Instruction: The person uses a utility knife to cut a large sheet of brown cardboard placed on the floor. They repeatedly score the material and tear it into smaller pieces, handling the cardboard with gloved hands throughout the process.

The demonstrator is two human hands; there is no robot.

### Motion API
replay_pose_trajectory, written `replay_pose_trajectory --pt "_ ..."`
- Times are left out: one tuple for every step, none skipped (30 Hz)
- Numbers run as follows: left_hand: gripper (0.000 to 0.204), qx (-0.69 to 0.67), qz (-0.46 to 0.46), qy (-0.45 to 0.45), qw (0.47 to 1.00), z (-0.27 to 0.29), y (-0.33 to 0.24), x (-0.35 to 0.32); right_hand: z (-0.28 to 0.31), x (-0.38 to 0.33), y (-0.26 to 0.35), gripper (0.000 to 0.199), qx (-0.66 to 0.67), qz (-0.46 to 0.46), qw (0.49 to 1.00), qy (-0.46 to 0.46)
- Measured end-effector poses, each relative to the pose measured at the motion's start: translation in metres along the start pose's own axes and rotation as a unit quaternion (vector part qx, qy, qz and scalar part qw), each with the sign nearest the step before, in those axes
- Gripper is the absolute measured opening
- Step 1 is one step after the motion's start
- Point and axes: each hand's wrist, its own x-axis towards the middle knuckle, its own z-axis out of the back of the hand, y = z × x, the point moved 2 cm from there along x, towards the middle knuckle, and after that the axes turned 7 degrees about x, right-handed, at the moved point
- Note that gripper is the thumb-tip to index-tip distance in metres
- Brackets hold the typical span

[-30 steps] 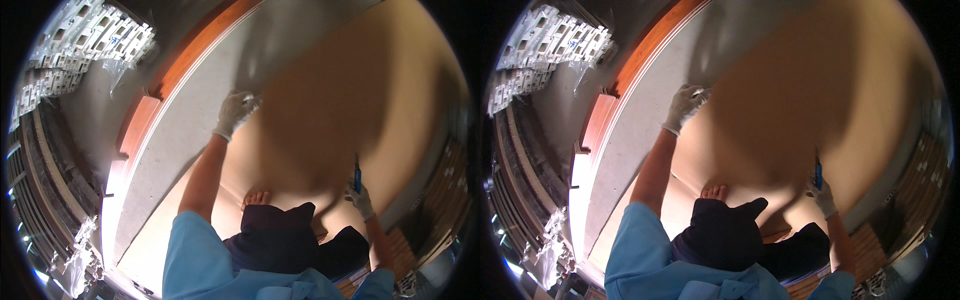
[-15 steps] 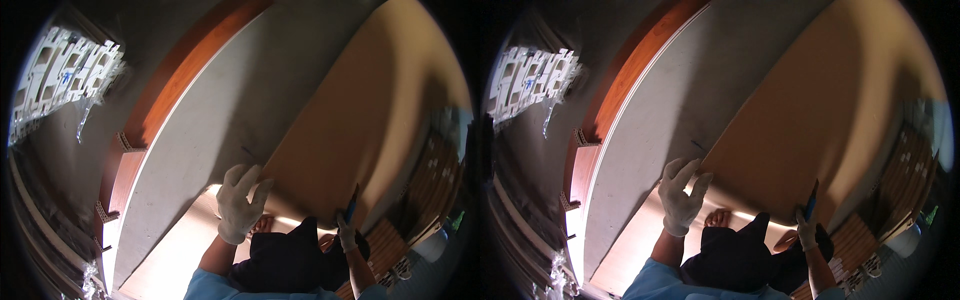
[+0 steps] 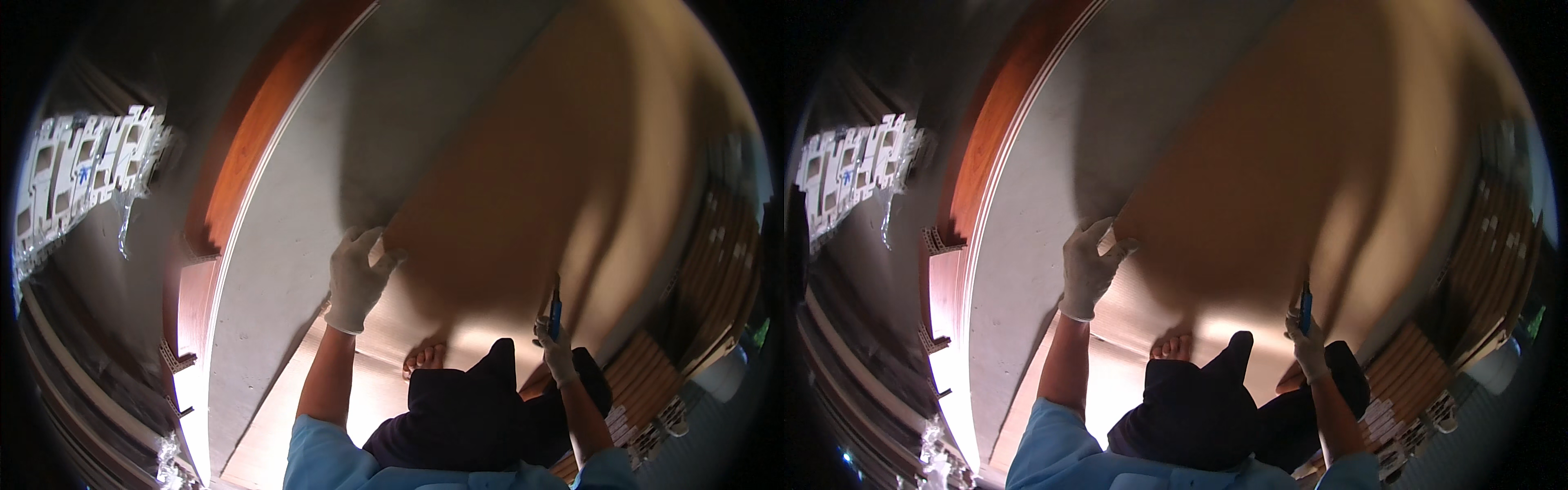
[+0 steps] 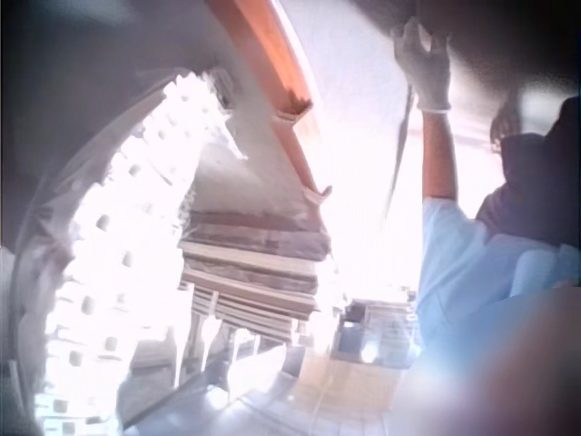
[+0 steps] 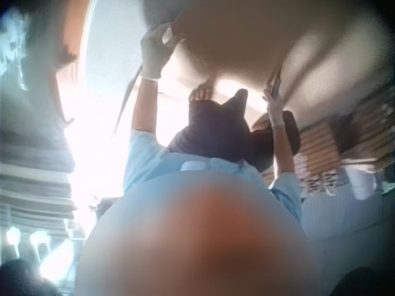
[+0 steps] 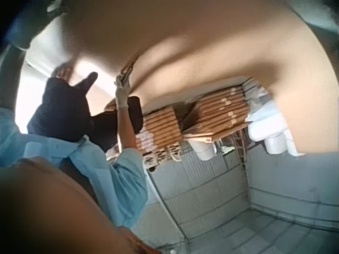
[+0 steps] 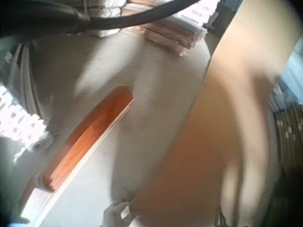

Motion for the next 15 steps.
replay_pose_trajectory --pt "0.041 -0.005 -0.007 -0.002 1.000 -0.003 0.004 -0.003 0.004 0.002 -0.004 0.030 0.024 0.001 1.000 0.009" --pt "0.041 0.018 -0.028 -0.018 0.999 -0.005 0.008 -0.005 0.010 0.008 -0.006 0.028 0.047 -0.010 0.999 0.010" --pt "0.041 0.024 -0.010 0.000 1.000 -0.006 0.015 -0.008 0.020 0.011 -0.007 0.026 0.079 -0.015 0.997 0.004" --pt "0.041 0.020 -0.054 -0.006 0.998 -0.007 0.018 -0.010 0.031 0.019 -0.004 0.022 0.078 0.007 0.996 0.032" --pt "0.043 0.033 -0.036 -0.010 0.999 -0.007 0.024 -0.008 0.050 0.027 0.003 0.019 0.082 0.034 0.995 0.047" --pt "0.042 0.019 0.041 0.019 0.999 -0.007 0.032 -0.007 0.076 0.029 0.007 0.019 0.066 0.051 0.996 0.042" --pt "0.030 -0.009 0.030 0.034 0.999 -0.008 0.036 0.001 0.107 0.032 0.012 0.018 0.032 0.072 0.997 0.019" --pt "0.029 -0.047 0.018 0.061 0.997 -0.008 0.038 0.001 0.144 0.030 0.016 0.019 -0.001 0.093 0.995 -0.020" --pt "0.029 -0.060 0.052 0.093 0.993 -0.005 0.040 0.005 0.185 0.021 0.019 0.019 -0.018 0.118 0.990 -0.071" --pt "0.035 -0.072 0.079 0.109 0.988 -0.004 0.041 0.011 0.223 0.009 0.022 0.019 -0.025 0.158 0.979 -0.128" --pt "0.044 -0.036 0.065 0.102 0.992 0.001 0.041 0.013 0.253 -0.005 0.020 0.018 0.060 0.143 0.976 -0.154" --pt "0.045 0.016 0.046 0.112 0.992 0.002 0.039 0.015 0.287 -0.025 0.011 0.017 0.058 0.119 0.959 -0.249" --pt "0.047 0.067 0.031 0.109 0.991 0.008 0.038 0.018 0.310 -0.037 0.005 0.016 0.052 0.160 0.942 -0.291" --pt "0.049 0.066 0.047 0.098 0.992 0.009 0.037 0.017 0.331 -0.048 -0.017 0.017 0.079 0.117 0.925 -0.352" --pt "0.051 0.060 0.063 0.081 0.993 0.010 0.036 0.017 0.353 -0.059 -0.041 0.017 0.102 0.112 0.910 -0.386"
